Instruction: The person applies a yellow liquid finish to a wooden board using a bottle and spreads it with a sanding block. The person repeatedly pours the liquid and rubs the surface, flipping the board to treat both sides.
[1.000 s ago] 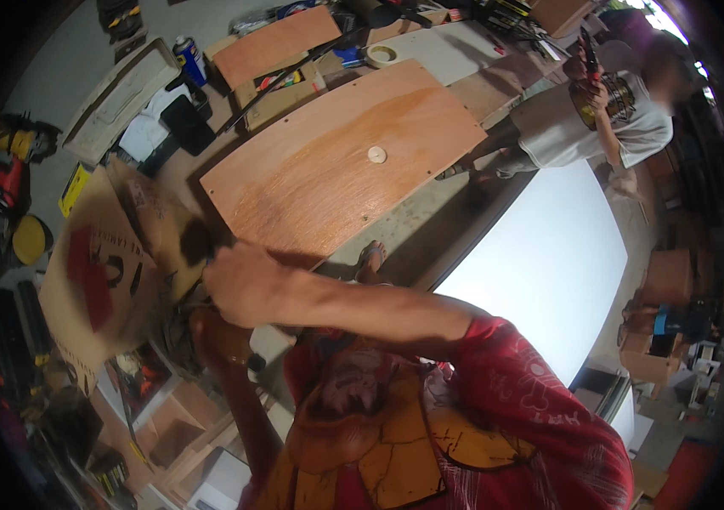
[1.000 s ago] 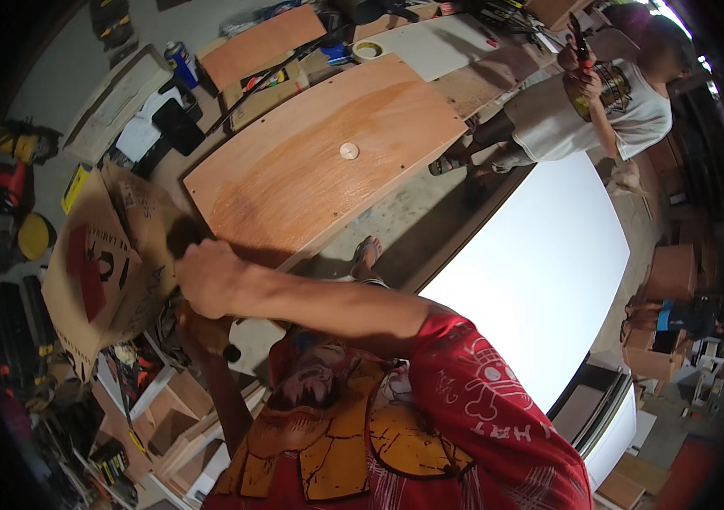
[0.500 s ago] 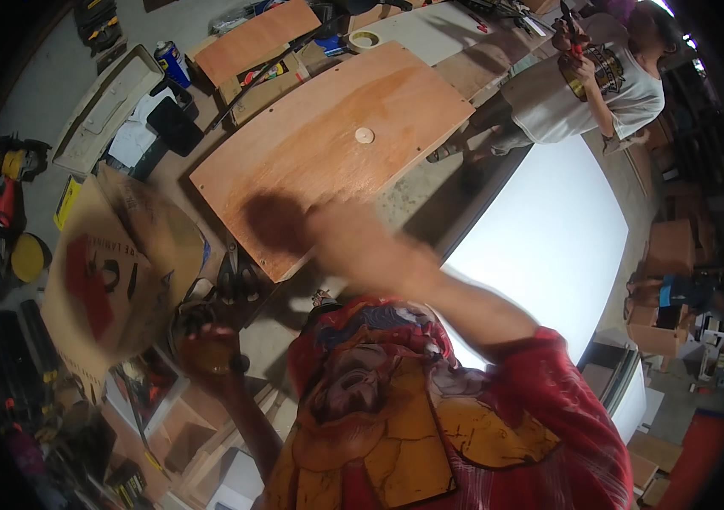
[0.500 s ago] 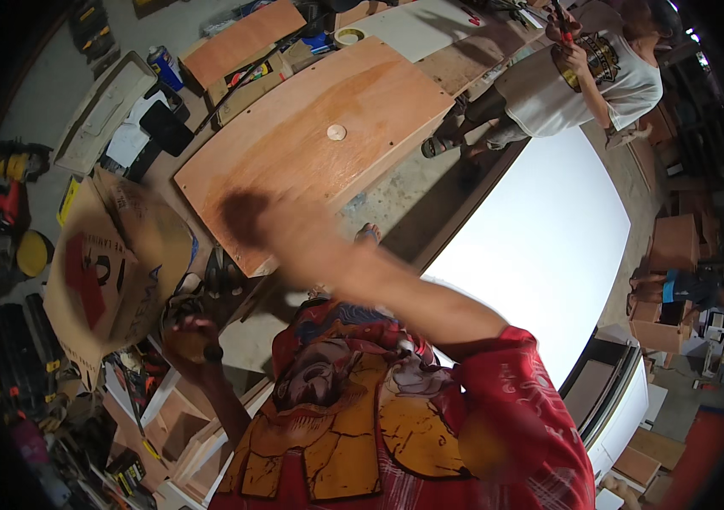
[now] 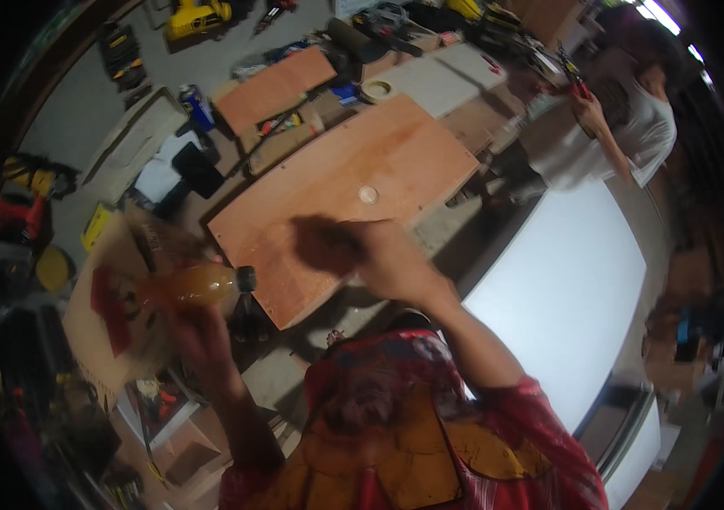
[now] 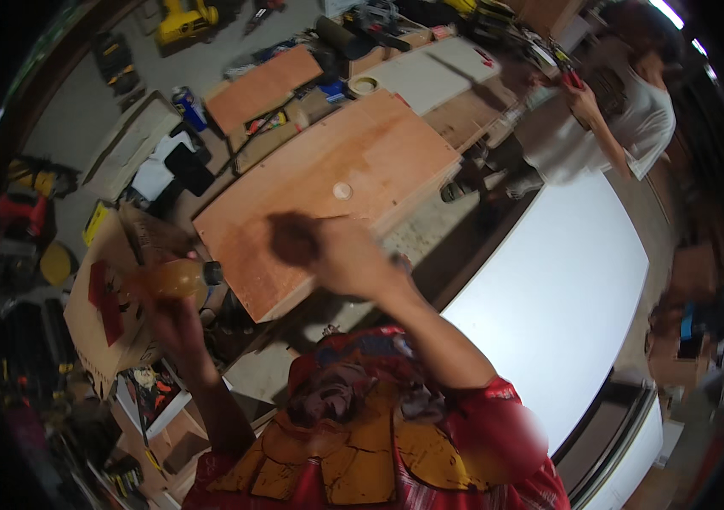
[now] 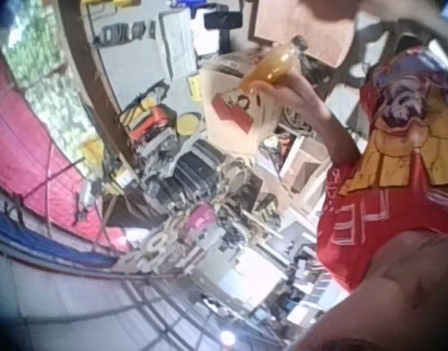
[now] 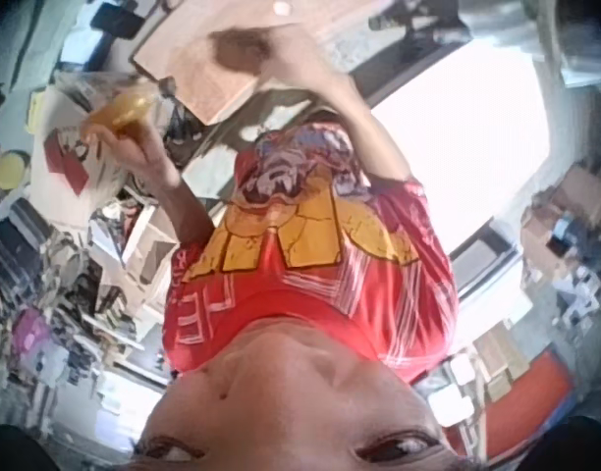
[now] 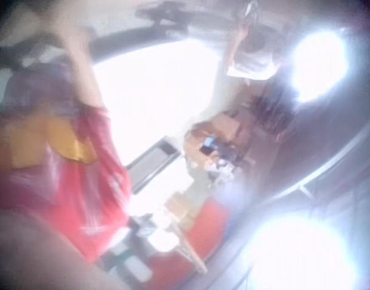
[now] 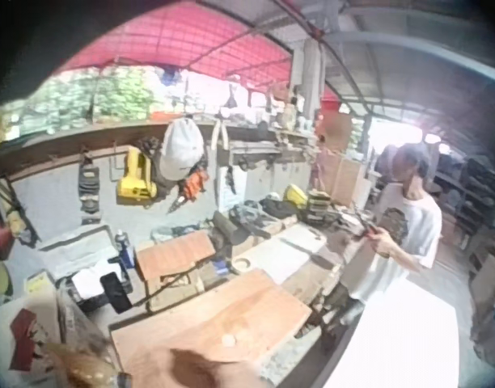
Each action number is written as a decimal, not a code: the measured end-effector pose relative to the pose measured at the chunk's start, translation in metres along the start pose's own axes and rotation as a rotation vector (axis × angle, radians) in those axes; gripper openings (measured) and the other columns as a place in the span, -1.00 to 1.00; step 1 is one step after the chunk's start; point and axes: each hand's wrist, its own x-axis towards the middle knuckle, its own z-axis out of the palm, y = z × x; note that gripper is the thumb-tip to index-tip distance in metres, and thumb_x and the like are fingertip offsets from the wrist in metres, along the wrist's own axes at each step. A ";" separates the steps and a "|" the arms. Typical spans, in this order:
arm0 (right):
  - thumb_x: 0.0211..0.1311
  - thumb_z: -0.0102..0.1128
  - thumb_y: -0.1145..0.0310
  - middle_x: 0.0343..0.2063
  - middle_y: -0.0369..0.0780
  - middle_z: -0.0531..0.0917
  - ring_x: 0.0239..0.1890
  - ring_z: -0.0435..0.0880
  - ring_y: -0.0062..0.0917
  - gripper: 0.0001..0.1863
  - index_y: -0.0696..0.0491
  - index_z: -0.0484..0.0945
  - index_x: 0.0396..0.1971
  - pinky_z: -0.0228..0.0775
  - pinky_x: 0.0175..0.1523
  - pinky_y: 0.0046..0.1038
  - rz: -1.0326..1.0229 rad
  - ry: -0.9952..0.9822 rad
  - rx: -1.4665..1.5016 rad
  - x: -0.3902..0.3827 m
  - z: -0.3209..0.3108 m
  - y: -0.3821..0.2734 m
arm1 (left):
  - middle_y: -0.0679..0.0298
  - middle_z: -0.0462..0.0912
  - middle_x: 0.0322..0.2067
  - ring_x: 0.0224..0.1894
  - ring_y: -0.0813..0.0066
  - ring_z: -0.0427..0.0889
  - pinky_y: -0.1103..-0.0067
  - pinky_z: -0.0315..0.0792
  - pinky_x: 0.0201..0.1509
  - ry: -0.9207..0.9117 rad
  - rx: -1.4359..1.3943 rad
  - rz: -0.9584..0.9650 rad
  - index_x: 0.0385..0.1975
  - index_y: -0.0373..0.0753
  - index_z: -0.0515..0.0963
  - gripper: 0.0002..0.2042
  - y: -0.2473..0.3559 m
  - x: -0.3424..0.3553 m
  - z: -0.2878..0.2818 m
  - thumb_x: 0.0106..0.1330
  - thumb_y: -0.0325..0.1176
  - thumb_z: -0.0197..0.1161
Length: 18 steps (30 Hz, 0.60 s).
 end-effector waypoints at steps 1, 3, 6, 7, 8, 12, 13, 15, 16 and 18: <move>0.29 0.16 0.43 -0.37 -0.03 0.74 -0.35 0.75 -0.33 -0.72 0.17 0.63 -0.05 0.54 -0.19 -0.30 -0.002 0.080 0.198 -0.002 -0.029 0.014 | 0.02 0.42 0.25 0.34 -0.07 0.34 -0.14 -0.11 0.54 -0.128 0.088 0.008 0.27 -0.25 0.33 -0.52 -0.006 0.008 0.007 0.47 -0.16 0.19; 0.23 0.21 0.47 -0.45 -0.03 0.70 -0.38 0.71 -0.31 -0.71 0.21 0.59 -0.05 0.54 -0.14 -0.34 0.249 0.202 0.096 -0.006 -0.075 0.042 | 0.14 0.43 0.27 0.34 -0.07 0.35 -0.10 0.10 0.47 -0.016 0.337 0.071 0.30 -0.18 0.29 -0.53 -0.030 0.026 0.022 0.48 -0.17 0.18; 0.34 0.20 0.45 -0.43 -0.23 0.72 -0.38 0.64 -0.62 -0.80 0.23 0.62 -0.13 0.45 -0.21 -0.50 0.248 0.399 0.221 -0.003 -0.121 0.093 | 0.15 0.50 0.16 0.24 -0.01 0.46 0.01 0.40 0.27 0.149 0.506 0.043 0.32 -0.16 0.27 -0.50 -0.087 0.045 0.047 0.45 -0.20 0.21; 0.36 0.20 0.44 -0.41 -0.29 0.73 -0.35 0.61 -0.71 -0.81 0.24 0.63 -0.16 0.42 -0.21 -0.54 0.424 0.406 0.334 0.000 -0.134 0.111 | 0.14 0.50 0.12 0.19 0.02 0.49 0.05 0.42 0.25 0.134 0.647 0.051 0.31 -0.17 0.26 -0.49 -0.104 0.057 0.058 0.43 -0.21 0.22; 0.39 0.20 0.44 -0.35 -0.33 0.73 -0.32 0.59 -0.76 -0.82 0.25 0.65 -0.19 0.43 -0.19 -0.56 0.315 0.417 0.480 0.002 -0.144 0.128 | 0.13 0.50 0.08 0.13 0.06 0.52 0.09 0.44 0.22 0.068 0.767 0.041 0.31 -0.19 0.25 -0.47 -0.124 0.069 0.068 0.42 -0.21 0.23; 0.37 0.24 0.43 -0.33 -0.31 0.73 -0.30 0.62 -0.72 -0.83 0.23 0.66 -0.18 0.48 -0.16 -0.55 0.252 0.420 0.662 0.030 -0.185 0.196 | 0.19 0.56 -0.18 -0.17 0.35 0.62 0.33 0.55 0.01 -0.005 1.249 0.124 0.26 -0.25 0.25 -0.46 -0.225 0.113 0.100 0.33 -0.32 0.28; 0.36 0.26 0.43 -0.34 -0.30 0.73 -0.31 0.63 -0.70 -0.83 0.22 0.66 -0.18 0.47 -0.16 -0.55 0.292 0.425 0.699 0.033 -0.195 0.208 | 0.22 0.57 -0.22 -0.20 0.39 0.62 0.37 0.56 -0.02 -0.006 1.361 0.150 0.25 -0.26 0.26 -0.47 -0.248 0.121 0.106 0.33 -0.34 0.29; 0.34 0.29 0.42 -0.34 -0.30 0.73 -0.32 0.63 -0.68 -0.82 0.21 0.67 -0.19 0.47 -0.17 -0.54 0.328 0.414 0.785 0.042 -0.208 0.228 | 0.31 0.60 -0.30 -0.29 0.51 0.63 0.50 0.57 -0.16 0.010 1.343 0.160 0.15 -0.23 0.37 -0.54 -0.294 0.138 0.115 0.27 -0.42 0.35; 0.31 0.31 0.41 -0.34 -0.30 0.72 -0.34 0.63 -0.64 -0.82 0.20 0.66 -0.18 0.46 -0.18 -0.54 0.384 0.372 0.877 0.046 -0.213 0.237 | 0.33 0.61 -0.31 -0.30 0.53 0.64 0.52 0.57 -0.18 0.071 1.300 0.130 0.09 -0.23 0.43 -0.59 -0.311 0.146 0.119 0.26 -0.43 0.38; 0.28 0.35 0.42 -0.28 -0.30 0.71 -0.26 0.63 -0.63 -0.79 0.17 0.65 -0.14 0.44 -0.09 -0.54 0.444 0.315 1.021 0.053 -0.218 0.254 | 0.35 0.67 -0.34 -0.28 0.60 0.67 0.56 0.60 -0.18 0.249 1.258 0.031 -0.22 -0.23 0.62 -0.82 -0.342 0.150 0.122 0.20 -0.47 0.44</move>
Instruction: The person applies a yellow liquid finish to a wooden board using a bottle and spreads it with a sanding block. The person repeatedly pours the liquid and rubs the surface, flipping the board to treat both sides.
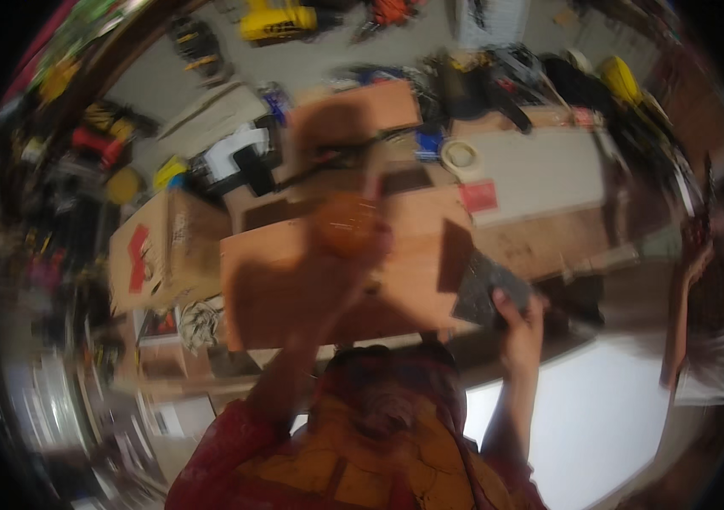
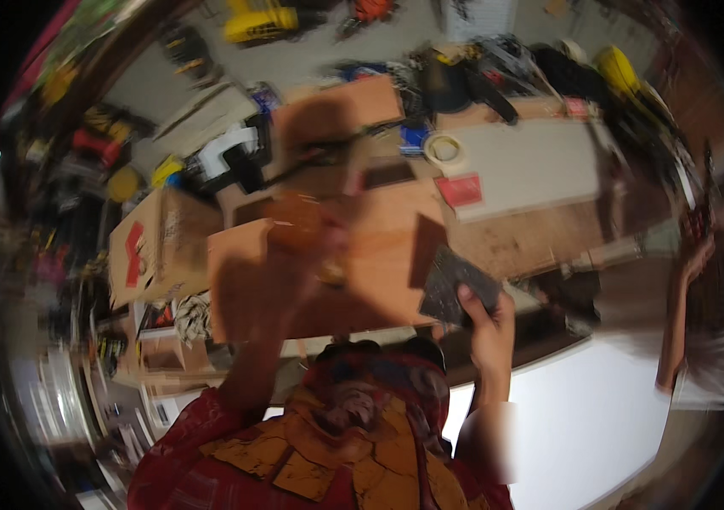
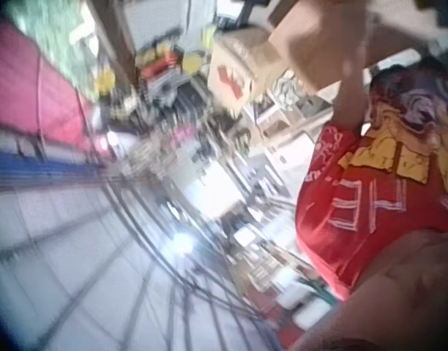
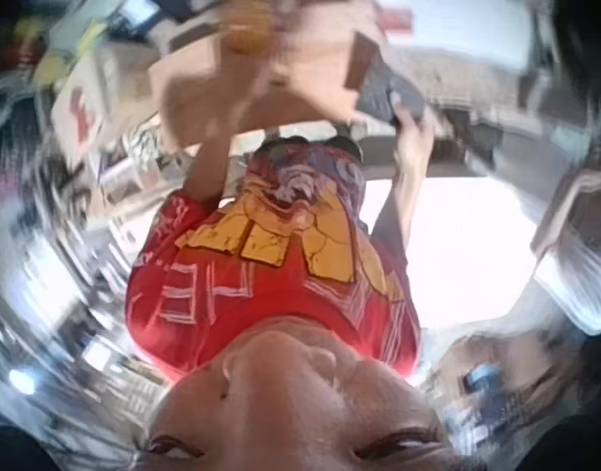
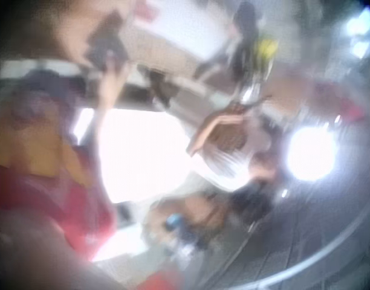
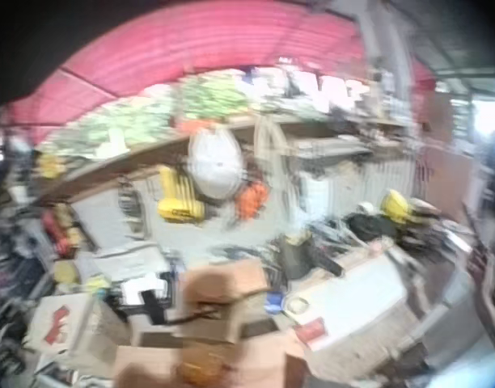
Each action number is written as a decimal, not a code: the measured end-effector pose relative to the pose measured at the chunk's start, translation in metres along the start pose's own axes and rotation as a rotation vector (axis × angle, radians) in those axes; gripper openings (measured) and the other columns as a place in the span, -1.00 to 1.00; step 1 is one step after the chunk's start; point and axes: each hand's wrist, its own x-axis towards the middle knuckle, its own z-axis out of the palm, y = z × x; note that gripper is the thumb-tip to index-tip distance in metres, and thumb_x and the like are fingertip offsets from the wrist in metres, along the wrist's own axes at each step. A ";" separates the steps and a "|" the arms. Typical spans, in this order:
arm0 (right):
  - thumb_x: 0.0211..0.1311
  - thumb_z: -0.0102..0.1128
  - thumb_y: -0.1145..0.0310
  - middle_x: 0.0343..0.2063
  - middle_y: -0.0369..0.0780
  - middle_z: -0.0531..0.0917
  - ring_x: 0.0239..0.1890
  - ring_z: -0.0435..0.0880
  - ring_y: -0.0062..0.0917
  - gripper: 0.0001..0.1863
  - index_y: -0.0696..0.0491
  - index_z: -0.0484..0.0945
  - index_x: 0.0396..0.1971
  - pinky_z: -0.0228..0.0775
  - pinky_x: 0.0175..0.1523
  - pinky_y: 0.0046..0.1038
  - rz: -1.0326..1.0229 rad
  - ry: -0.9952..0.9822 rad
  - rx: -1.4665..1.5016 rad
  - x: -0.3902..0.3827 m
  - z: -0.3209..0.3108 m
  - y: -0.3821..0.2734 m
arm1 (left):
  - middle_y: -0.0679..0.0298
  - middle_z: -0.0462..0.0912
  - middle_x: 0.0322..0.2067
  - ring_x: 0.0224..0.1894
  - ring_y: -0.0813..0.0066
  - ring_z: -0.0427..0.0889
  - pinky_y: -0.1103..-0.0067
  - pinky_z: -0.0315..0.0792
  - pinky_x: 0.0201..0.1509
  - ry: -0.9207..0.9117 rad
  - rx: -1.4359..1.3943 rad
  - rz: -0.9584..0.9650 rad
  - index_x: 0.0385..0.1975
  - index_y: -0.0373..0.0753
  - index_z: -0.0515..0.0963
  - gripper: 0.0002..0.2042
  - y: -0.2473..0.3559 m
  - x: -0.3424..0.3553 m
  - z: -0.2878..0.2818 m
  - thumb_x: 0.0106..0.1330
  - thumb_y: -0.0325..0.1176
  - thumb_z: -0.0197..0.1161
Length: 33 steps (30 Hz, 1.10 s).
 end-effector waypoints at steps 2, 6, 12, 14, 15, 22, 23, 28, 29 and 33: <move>0.22 0.39 0.43 -0.24 -0.29 0.68 -0.14 0.60 -0.60 -0.79 0.15 0.65 -0.17 0.39 0.06 -0.49 0.019 -0.085 0.098 0.016 -0.008 0.005 | 0.34 0.70 -0.31 -0.26 0.60 0.68 0.57 0.59 -0.17 0.017 -0.019 -0.069 -0.18 -0.25 0.62 -0.80 -0.007 0.004 0.028 0.24 -0.40 0.43; 0.21 0.38 0.40 -0.16 -0.29 0.65 -0.04 0.58 -0.53 -0.69 0.13 0.60 -0.07 0.33 0.18 -0.39 0.049 -0.209 -0.044 0.054 -0.019 0.012 | 0.29 0.70 -0.27 -0.22 0.61 0.66 0.57 0.57 -0.10 0.028 0.360 0.257 -0.10 -0.26 0.59 -0.71 -0.011 0.003 0.052 0.23 -0.34 0.46; 0.25 0.29 0.39 -0.15 -0.21 0.68 -0.13 0.66 -0.48 -0.69 0.20 0.59 -0.05 0.47 0.07 -0.37 0.148 -0.378 0.002 0.092 -0.013 0.002 | 0.34 0.65 -0.25 -0.20 0.59 0.63 0.56 0.54 -0.07 0.160 0.061 0.146 -0.11 -0.26 0.55 -0.70 -0.006 -0.005 0.058 0.20 -0.41 0.46; 0.27 0.24 0.40 -0.12 -0.17 0.68 -0.10 0.67 -0.43 -0.65 0.23 0.56 0.01 0.50 0.09 -0.35 0.151 -0.447 -0.005 0.098 -0.009 -0.002 | 0.33 0.65 -0.25 -0.20 0.57 0.63 0.54 0.55 -0.09 0.306 0.035 0.161 -0.14 -0.27 0.54 -0.72 -0.010 -0.008 0.056 0.19 -0.46 0.46; 0.28 0.22 0.41 -0.11 -0.16 0.68 -0.09 0.68 -0.41 -0.63 0.24 0.54 0.05 0.51 0.10 -0.33 0.121 -0.511 -0.011 0.101 -0.008 -0.004 | 0.32 0.63 -0.30 -0.27 0.53 0.62 0.52 0.55 -0.16 0.275 -0.343 0.094 -0.13 -0.26 0.51 -0.76 -0.013 -0.009 0.053 0.26 -0.41 0.38; 0.29 0.26 0.48 -0.31 -0.40 0.68 -0.22 0.55 -0.72 -0.88 0.16 0.68 -0.22 0.34 -0.05 -0.58 -0.034 -0.418 -0.057 0.121 0.002 0.003 | 0.25 0.48 -0.46 -0.41 0.34 0.53 0.38 0.49 -0.27 0.545 -0.638 0.171 -0.24 -0.23 0.45 -0.85 -0.040 -0.001 0.015 0.21 -0.42 0.13; 0.30 0.25 0.50 -0.31 -0.38 0.68 -0.24 0.56 -0.72 -0.87 0.18 0.67 -0.21 0.35 -0.04 -0.59 -0.039 -0.484 0.006 0.121 0.001 0.002 | 0.26 0.45 -0.48 -0.41 0.35 0.50 0.37 0.47 -0.24 0.528 -0.613 0.210 -0.25 -0.23 0.44 -0.86 -0.039 0.003 0.014 0.20 -0.42 0.11; 0.30 0.26 0.53 -0.31 -0.36 0.70 -0.23 0.58 -0.71 -0.87 0.21 0.66 -0.19 0.41 -0.05 -0.56 0.023 -0.404 0.093 0.111 -0.019 0.006 | 0.28 0.38 -0.52 -0.44 0.38 0.41 0.38 0.42 -0.21 0.432 -0.604 0.187 -0.30 -0.23 0.41 -0.87 -0.038 0.016 0.027 0.17 -0.42 0.11; 0.30 0.26 0.53 -0.30 -0.36 0.70 -0.23 0.58 -0.71 -0.87 0.21 0.66 -0.19 0.42 -0.06 -0.55 0.024 -0.401 0.065 0.109 -0.023 0.006 | 0.28 0.37 -0.52 -0.44 0.39 0.41 0.39 0.41 -0.21 0.409 -0.606 0.183 -0.31 -0.23 0.41 -0.87 -0.039 0.017 0.030 0.16 -0.41 0.11; 0.33 0.27 0.50 -0.30 -0.37 0.70 -0.23 0.60 -0.71 -0.86 0.19 0.66 -0.17 0.45 -0.07 -0.55 0.007 -0.423 -0.130 0.101 -0.037 0.003 | 0.33 0.37 -0.51 -0.44 0.48 0.33 0.44 0.35 -0.21 0.389 -0.581 0.148 -0.37 -0.18 0.41 -0.89 -0.043 0.019 0.037 0.16 -0.36 0.15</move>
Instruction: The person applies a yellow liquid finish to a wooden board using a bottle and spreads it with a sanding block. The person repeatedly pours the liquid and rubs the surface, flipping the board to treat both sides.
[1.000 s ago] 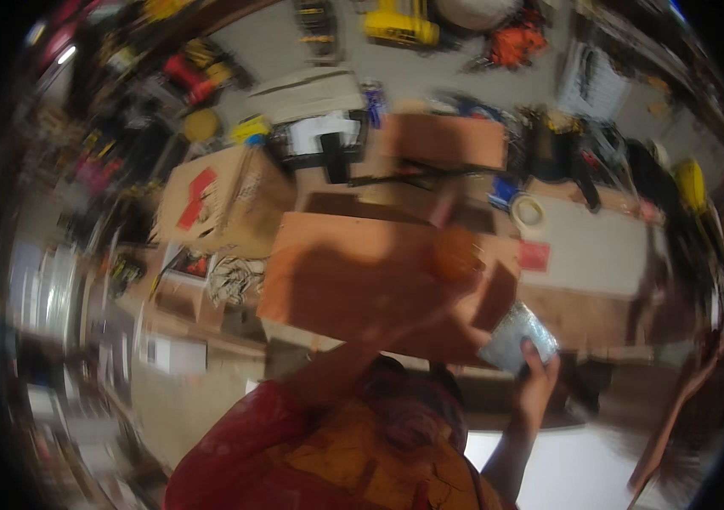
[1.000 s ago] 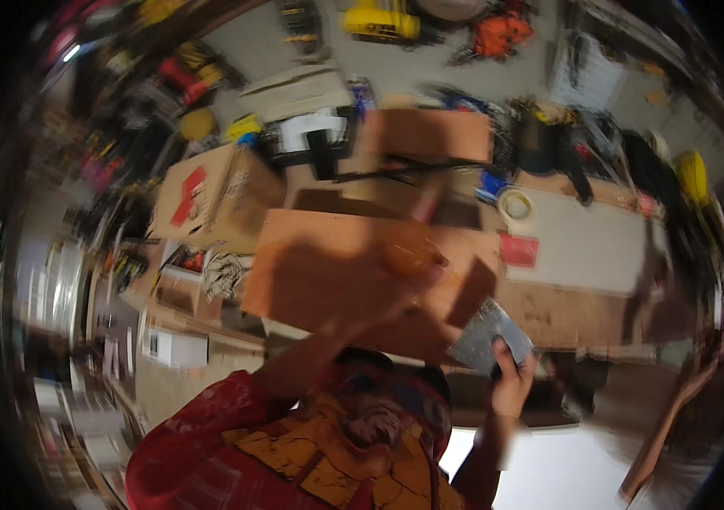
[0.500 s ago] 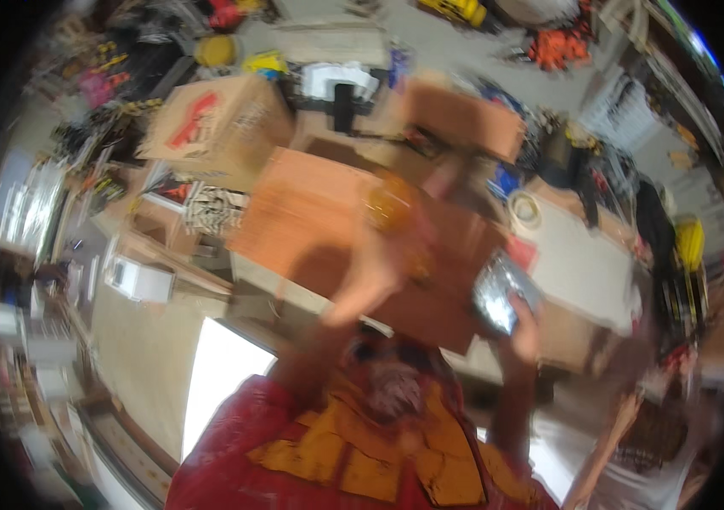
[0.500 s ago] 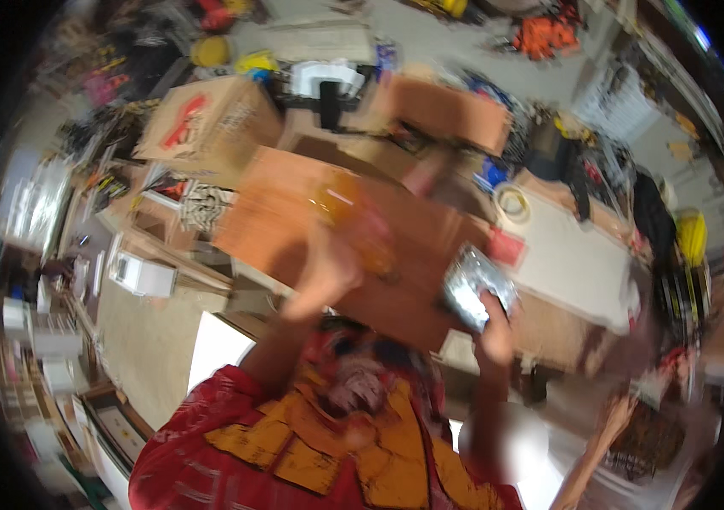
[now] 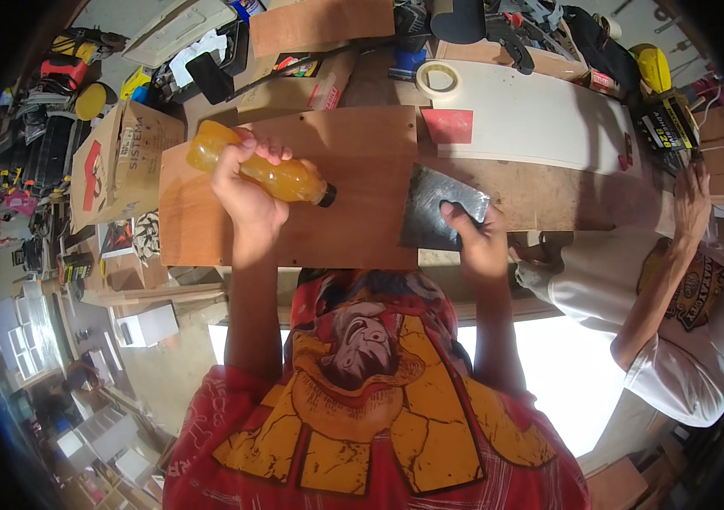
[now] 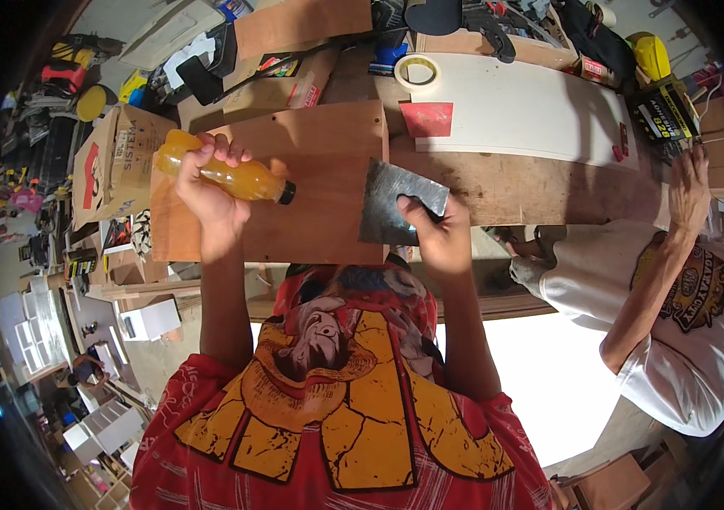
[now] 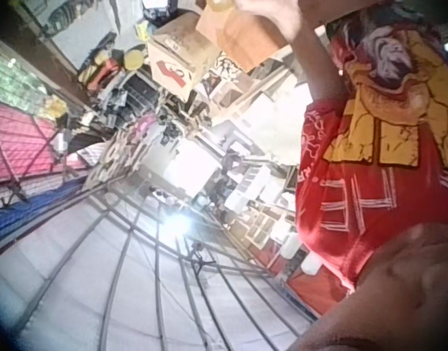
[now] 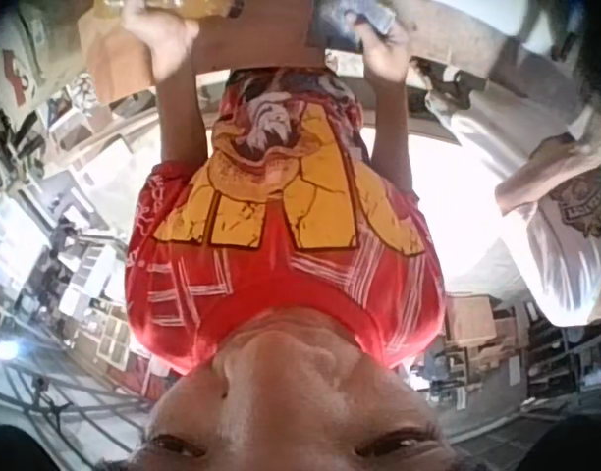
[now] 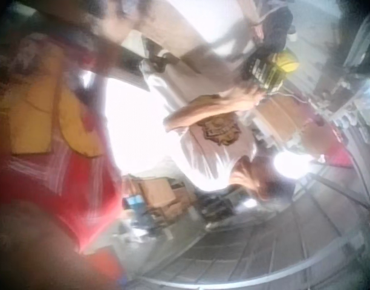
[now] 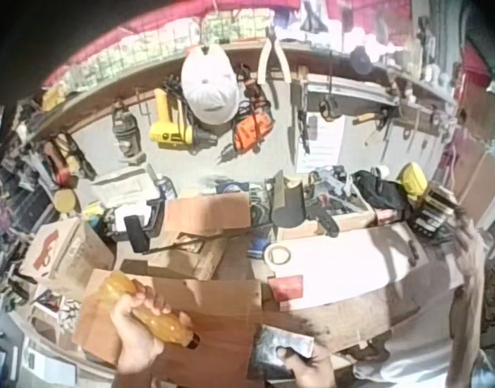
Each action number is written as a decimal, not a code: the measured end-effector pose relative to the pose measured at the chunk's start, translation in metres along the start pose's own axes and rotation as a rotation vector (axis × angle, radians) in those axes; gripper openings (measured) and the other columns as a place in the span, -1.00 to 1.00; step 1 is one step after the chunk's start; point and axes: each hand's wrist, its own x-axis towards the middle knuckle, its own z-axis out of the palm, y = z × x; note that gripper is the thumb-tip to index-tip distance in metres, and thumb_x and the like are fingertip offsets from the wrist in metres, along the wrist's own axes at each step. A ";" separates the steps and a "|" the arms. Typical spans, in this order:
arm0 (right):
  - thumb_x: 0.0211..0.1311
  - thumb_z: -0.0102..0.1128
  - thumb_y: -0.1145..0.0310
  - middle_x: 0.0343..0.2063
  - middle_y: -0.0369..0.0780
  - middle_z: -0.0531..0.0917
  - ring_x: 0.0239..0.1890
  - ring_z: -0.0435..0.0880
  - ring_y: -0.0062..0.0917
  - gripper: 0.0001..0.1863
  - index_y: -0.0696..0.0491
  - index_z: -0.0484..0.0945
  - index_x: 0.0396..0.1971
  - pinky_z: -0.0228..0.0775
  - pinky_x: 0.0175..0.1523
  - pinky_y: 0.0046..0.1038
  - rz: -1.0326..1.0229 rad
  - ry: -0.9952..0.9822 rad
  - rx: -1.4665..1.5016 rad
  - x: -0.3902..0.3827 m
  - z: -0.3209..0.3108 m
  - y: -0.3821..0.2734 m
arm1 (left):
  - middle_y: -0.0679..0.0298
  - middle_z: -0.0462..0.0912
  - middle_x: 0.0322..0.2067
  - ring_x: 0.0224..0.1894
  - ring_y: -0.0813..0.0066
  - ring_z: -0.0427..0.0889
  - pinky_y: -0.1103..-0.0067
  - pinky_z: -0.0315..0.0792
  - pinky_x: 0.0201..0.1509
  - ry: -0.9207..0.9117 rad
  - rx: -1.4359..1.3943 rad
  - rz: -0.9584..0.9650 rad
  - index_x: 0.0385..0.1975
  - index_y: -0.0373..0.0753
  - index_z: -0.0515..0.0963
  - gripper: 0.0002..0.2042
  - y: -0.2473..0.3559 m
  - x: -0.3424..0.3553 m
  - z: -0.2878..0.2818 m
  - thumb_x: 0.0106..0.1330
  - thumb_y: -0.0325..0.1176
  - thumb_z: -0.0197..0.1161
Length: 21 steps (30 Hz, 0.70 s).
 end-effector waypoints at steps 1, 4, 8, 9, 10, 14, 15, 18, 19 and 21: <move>0.31 0.27 0.53 -0.27 -0.34 0.69 -0.21 0.61 -0.69 -0.77 0.20 0.60 -0.06 0.46 -0.05 -0.55 -0.024 -0.057 -0.031 -0.002 0.000 -0.002 | 0.33 0.37 -0.51 -0.44 0.48 0.33 0.43 0.36 -0.21 -0.006 -0.006 0.000 -0.38 -0.18 0.40 -0.90 -0.001 0.000 -0.002 0.17 -0.36 0.15; 0.25 0.28 0.61 -0.18 -0.25 0.67 -0.15 0.64 -0.62 -0.48 0.18 0.36 0.20 0.49 -0.01 -0.51 -0.041 -0.083 -0.083 -0.005 0.007 -0.009 | 0.30 0.43 -0.48 -0.36 0.42 0.45 0.37 0.45 -0.10 0.015 -0.129 -0.065 -0.33 -0.22 0.43 -0.89 0.001 -0.001 -0.011 0.23 -0.36 0.16; 0.16 0.33 0.69 0.07 -0.06 0.56 0.12 0.58 -0.45 -0.11 0.02 -0.01 0.39 0.44 0.20 -0.43 -0.134 -0.227 -0.164 -0.002 0.025 -0.023 | 0.19 0.58 -0.34 -0.12 0.23 0.64 0.20 0.50 0.22 0.140 -0.665 -0.324 -0.15 -0.34 0.44 -0.79 0.007 -0.003 -0.027 0.34 -0.34 0.16; 0.16 0.33 0.67 0.07 0.01 0.55 0.14 0.57 -0.41 -0.10 0.02 -0.06 0.38 0.43 0.21 -0.42 -0.238 -0.228 -0.359 0.002 0.030 -0.025 | 0.11 0.63 -0.19 0.02 0.14 0.66 0.11 0.41 0.37 0.220 -0.723 -0.346 0.00 -0.40 0.40 -0.69 0.008 -0.006 -0.030 0.41 -0.31 0.16; 0.17 0.33 0.67 0.08 0.00 0.55 0.15 0.56 -0.40 -0.12 0.02 -0.03 0.37 0.42 0.22 -0.41 -0.209 -0.248 -0.354 0.003 0.034 -0.027 | 0.10 0.63 -0.18 0.02 0.15 0.66 0.10 0.41 0.37 0.167 -0.743 -0.338 0.00 -0.41 0.39 -0.69 0.010 -0.008 -0.033 0.42 -0.31 0.16; 0.17 0.32 0.64 0.11 0.02 0.51 0.21 0.54 -0.26 -0.29 0.10 0.15 0.28 0.44 0.21 -0.34 -0.240 -0.269 -0.473 0.008 0.043 -0.025 | 0.10 0.63 -0.20 -0.02 0.19 0.67 0.13 0.41 0.37 0.297 -0.758 -0.281 -0.06 -0.40 0.41 -0.70 0.014 -0.023 -0.039 0.46 -0.26 0.16; 0.17 0.31 0.63 0.12 0.03 0.50 0.23 0.54 -0.20 -0.34 0.13 0.21 0.24 0.45 0.20 -0.30 -0.251 -0.243 -0.540 0.008 0.043 -0.023 | 0.11 0.63 -0.22 -0.05 0.21 0.67 0.14 0.43 0.36 0.332 -0.739 -0.261 -0.10 -0.39 0.42 -0.73 0.018 -0.024 -0.039 0.45 -0.27 0.16; 0.20 0.31 0.61 -0.01 -0.07 0.60 0.13 0.61 -0.38 -0.48 0.15 0.36 0.14 0.46 0.13 -0.41 -0.328 -0.231 -0.639 0.006 0.038 -0.017 | 0.18 0.59 -0.31 -0.16 0.28 0.63 0.22 0.49 0.24 0.279 -0.568 -0.182 -0.22 -0.31 0.45 -0.80 0.028 -0.028 -0.036 0.42 -0.28 0.17; 0.20 0.31 0.61 -0.06 -0.10 0.61 0.07 0.61 -0.45 -0.51 0.14 0.38 0.13 0.45 0.10 -0.44 -0.243 -0.214 -0.528 0.004 0.036 -0.015 | 0.20 0.57 -0.34 -0.21 0.31 0.61 0.24 0.51 0.18 0.309 -0.487 -0.161 -0.26 -0.29 0.45 -0.82 0.029 -0.029 -0.034 0.40 -0.29 0.18; 0.21 0.32 0.60 -0.14 -0.17 0.64 -0.04 0.61 -0.57 -0.55 0.14 0.42 0.09 0.44 0.05 -0.52 -0.066 -0.162 -0.312 0.001 0.030 -0.013 | 0.24 0.53 -0.39 -0.28 0.35 0.55 0.29 0.51 0.08 0.278 -0.271 -0.048 -0.32 -0.24 0.45 -0.84 0.025 -0.029 -0.028 0.35 -0.29 0.19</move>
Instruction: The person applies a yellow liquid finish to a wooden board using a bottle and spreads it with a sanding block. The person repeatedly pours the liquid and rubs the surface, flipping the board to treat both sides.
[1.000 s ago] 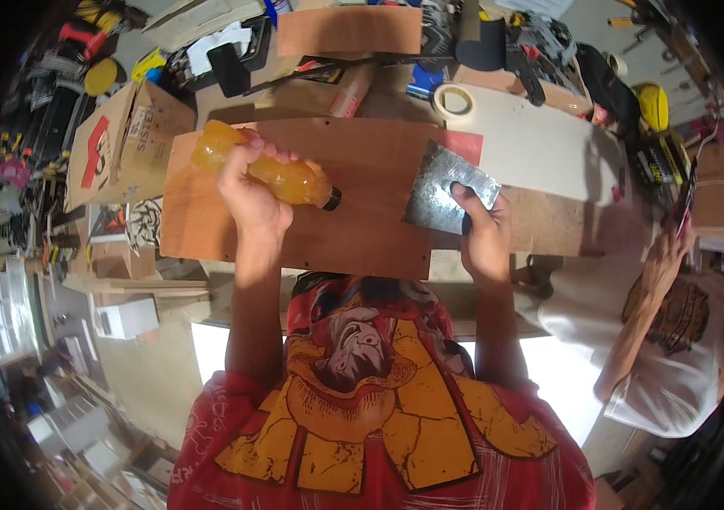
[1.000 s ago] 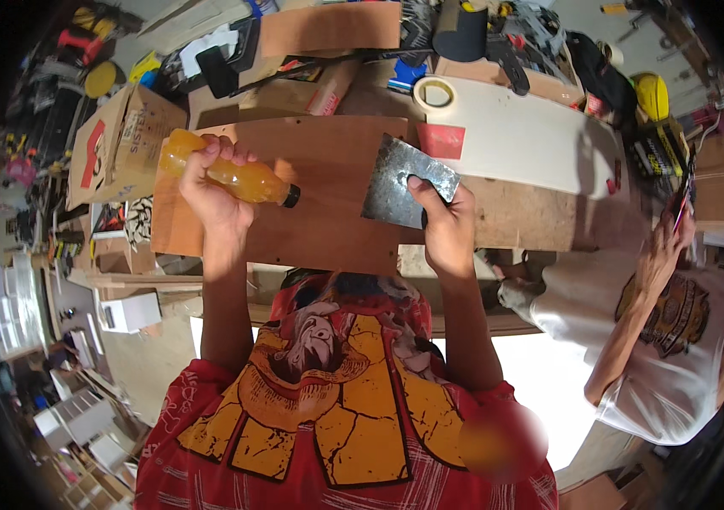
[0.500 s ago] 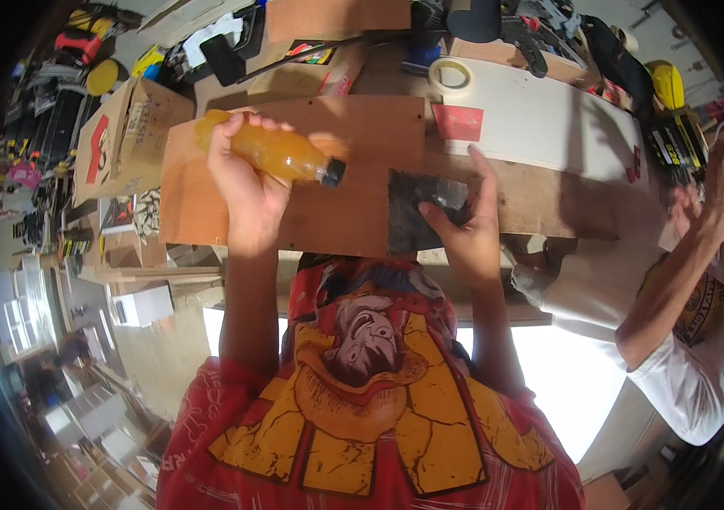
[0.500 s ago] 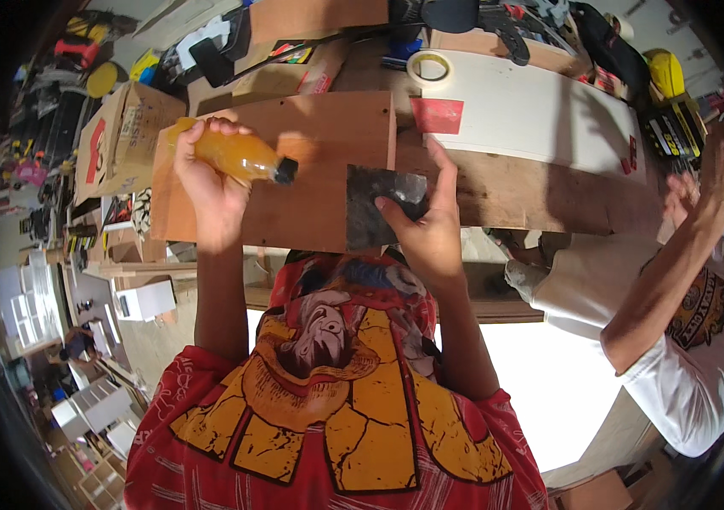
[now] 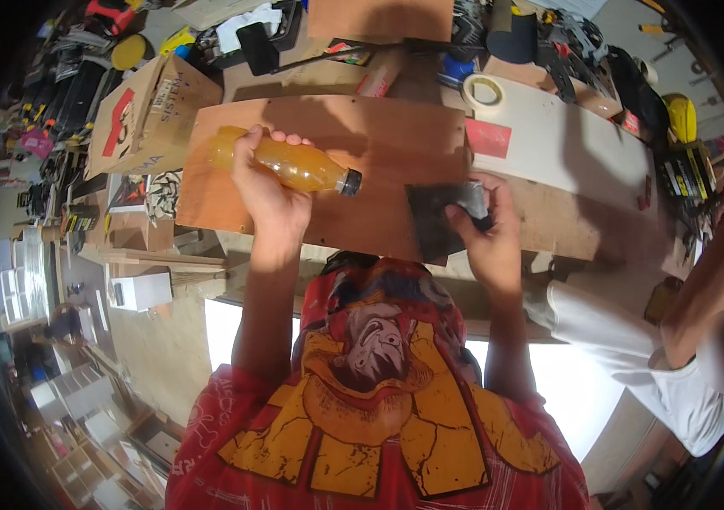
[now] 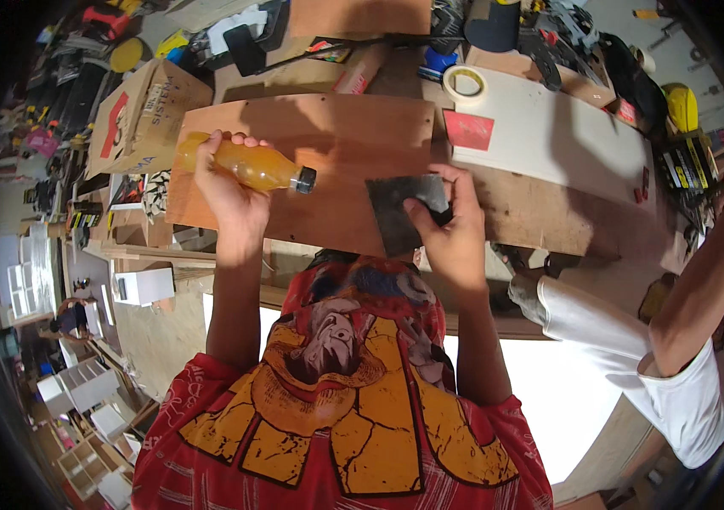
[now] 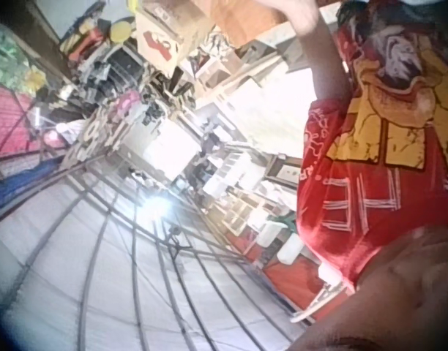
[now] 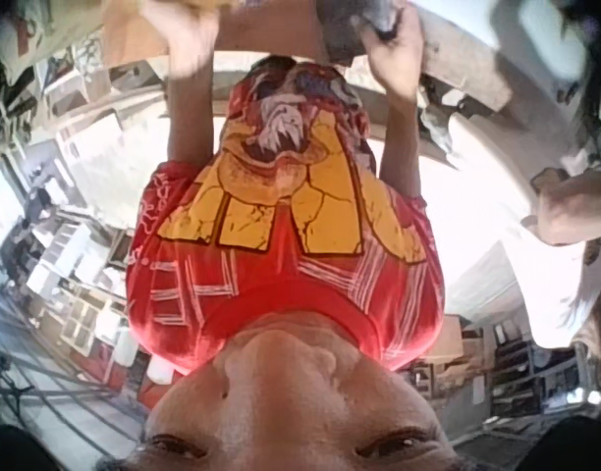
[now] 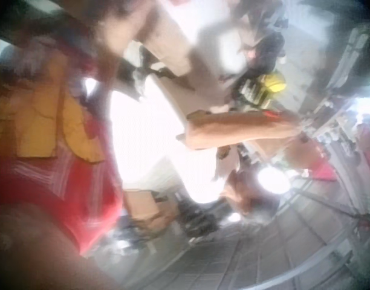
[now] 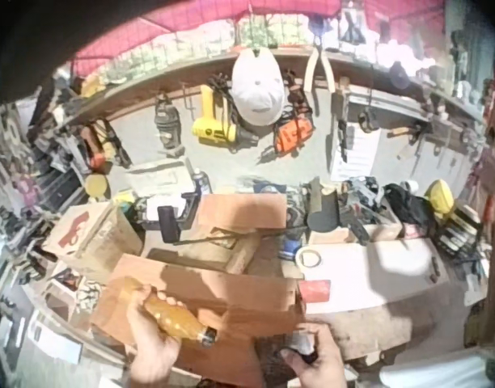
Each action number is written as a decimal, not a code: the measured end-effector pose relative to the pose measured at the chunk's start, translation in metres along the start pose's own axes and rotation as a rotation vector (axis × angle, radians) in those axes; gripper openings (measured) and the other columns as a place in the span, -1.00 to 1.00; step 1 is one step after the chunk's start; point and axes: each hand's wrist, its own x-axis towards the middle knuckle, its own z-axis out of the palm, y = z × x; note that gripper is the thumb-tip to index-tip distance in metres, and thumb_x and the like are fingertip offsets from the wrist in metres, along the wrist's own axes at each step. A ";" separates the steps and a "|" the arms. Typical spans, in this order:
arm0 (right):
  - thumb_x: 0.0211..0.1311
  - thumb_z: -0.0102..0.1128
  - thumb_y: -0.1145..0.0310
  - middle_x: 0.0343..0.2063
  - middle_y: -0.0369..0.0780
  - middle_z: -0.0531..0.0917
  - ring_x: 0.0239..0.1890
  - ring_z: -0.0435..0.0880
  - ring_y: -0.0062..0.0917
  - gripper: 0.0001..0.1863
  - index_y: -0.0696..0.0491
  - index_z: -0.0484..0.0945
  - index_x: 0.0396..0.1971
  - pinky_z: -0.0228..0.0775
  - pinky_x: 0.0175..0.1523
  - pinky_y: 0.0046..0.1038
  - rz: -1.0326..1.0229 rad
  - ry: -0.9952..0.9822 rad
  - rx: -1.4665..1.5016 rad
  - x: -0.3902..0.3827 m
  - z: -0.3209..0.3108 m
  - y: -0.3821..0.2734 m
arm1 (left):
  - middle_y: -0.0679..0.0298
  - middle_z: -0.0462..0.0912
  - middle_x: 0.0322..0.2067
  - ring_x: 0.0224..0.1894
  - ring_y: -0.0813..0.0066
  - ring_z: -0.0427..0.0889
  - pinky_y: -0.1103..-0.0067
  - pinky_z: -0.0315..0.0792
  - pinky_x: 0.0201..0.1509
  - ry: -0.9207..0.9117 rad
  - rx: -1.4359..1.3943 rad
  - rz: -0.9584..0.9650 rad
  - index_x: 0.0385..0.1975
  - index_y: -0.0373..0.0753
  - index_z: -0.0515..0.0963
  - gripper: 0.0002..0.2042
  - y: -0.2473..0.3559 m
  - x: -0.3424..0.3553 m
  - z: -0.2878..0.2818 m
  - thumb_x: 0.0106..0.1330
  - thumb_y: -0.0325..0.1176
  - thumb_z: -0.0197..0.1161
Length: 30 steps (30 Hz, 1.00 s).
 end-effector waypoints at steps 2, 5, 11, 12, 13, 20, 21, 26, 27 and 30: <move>0.22 0.31 0.61 -0.21 -0.26 0.62 -0.16 0.57 -0.66 -0.54 0.12 0.43 0.11 0.42 -0.01 -0.57 -0.055 0.055 -0.042 -0.004 -0.003 0.002 | 0.27 0.50 -0.42 -0.32 0.37 0.51 0.31 0.51 0.01 -0.022 0.104 0.042 -0.34 -0.22 0.46 -0.84 -0.008 0.001 0.004 0.32 -0.28 0.20; 0.22 0.33 0.60 -0.26 -0.27 0.63 -0.21 0.58 -0.65 -0.53 0.11 0.44 0.13 0.44 -0.04 -0.57 -0.086 0.082 -0.061 -0.012 0.000 0.000 | 0.28 0.48 -0.44 -0.33 0.38 0.49 0.32 0.49 -0.02 -0.082 0.076 -0.032 -0.34 -0.22 0.46 -0.84 -0.015 0.012 0.006 0.29 -0.27 0.21; 0.21 0.38 0.53 -0.30 -0.17 0.70 -0.39 0.61 -0.62 -0.51 0.07 0.47 0.13 0.48 -0.23 -0.55 -0.093 0.065 -0.192 -0.015 0.037 0.001 | 0.21 0.57 -0.34 -0.19 0.31 0.56 0.28 0.50 0.10 -0.082 -0.251 -0.395 -0.32 -0.27 0.48 -0.84 -0.012 0.053 -0.010 0.31 -0.30 0.22; 0.20 0.39 0.51 -0.30 -0.15 0.70 -0.41 0.62 -0.61 -0.51 0.07 0.47 0.13 0.48 -0.25 -0.54 -0.072 0.045 -0.247 -0.016 0.042 0.001 | 0.20 0.58 -0.32 -0.16 0.29 0.57 0.28 0.50 0.11 -0.158 -0.321 -0.495 -0.31 -0.28 0.48 -0.83 -0.012 0.056 -0.015 0.32 -0.30 0.23; 0.20 0.39 0.50 -0.29 -0.13 0.70 -0.42 0.63 -0.59 -0.51 0.06 0.47 0.13 0.48 -0.26 -0.52 -0.083 0.025 -0.303 -0.015 0.046 0.001 | 0.19 0.60 -0.31 -0.14 0.27 0.58 0.29 0.51 0.13 -0.194 -0.396 -0.592 -0.29 -0.29 0.49 -0.82 -0.013 0.056 -0.018 0.32 -0.30 0.24; 0.13 0.45 0.51 -0.29 -0.13 0.71 -0.31 0.67 -0.56 -0.50 0.09 0.53 0.10 0.52 -0.16 -0.51 -0.127 0.141 -0.434 -0.014 0.078 -0.044 | 0.13 0.61 -0.26 -0.05 0.24 0.57 0.33 0.50 0.18 -0.252 -0.710 -0.892 -0.24 -0.33 0.51 -0.78 0.005 0.066 -0.017 0.30 -0.32 0.33; 0.14 0.46 0.50 -0.31 -0.17 0.72 -0.30 0.66 -0.60 -0.57 0.12 0.57 0.03 0.51 -0.16 -0.54 0.036 0.149 -0.414 -0.016 0.081 -0.061 | 0.14 0.61 -0.27 -0.05 0.25 0.57 0.33 0.49 0.19 -0.289 -0.692 -0.884 -0.25 -0.33 0.51 -0.78 0.008 0.068 -0.015 0.30 -0.33 0.34; 0.24 0.28 0.61 -0.23 -0.10 0.77 -0.21 0.78 -0.40 -0.81 0.17 0.67 -0.14 0.58 -0.06 -0.48 -0.463 0.268 -0.531 -0.026 0.108 -0.129 | 0.17 0.56 -0.32 -0.09 0.27 0.53 0.32 0.50 0.16 -0.144 -0.628 -0.827 -0.27 -0.32 0.46 -0.76 0.021 0.075 -0.008 0.32 -0.29 0.33; 0.21 0.23 0.67 -0.19 -0.10 0.76 -0.18 0.78 -0.31 -0.70 0.16 0.67 -0.06 0.58 -0.05 -0.44 -0.513 0.216 -0.651 -0.023 0.115 -0.134 | 0.17 0.56 -0.32 -0.11 0.28 0.53 0.32 0.50 0.15 -0.113 -0.610 -0.825 -0.27 -0.32 0.45 -0.75 0.024 0.076 -0.006 0.33 -0.28 0.32; 0.02 0.19 0.73 -0.11 -0.06 0.71 -0.13 0.72 -0.19 -0.51 0.17 0.64 0.03 0.58 -0.03 -0.34 -0.616 0.100 -0.793 -0.015 0.132 -0.140 | 0.17 0.56 -0.37 -0.14 0.26 0.55 0.32 0.52 0.10 -0.178 -0.728 -0.958 -0.32 -0.32 0.47 -0.77 0.030 0.076 -0.003 0.35 -0.28 0.28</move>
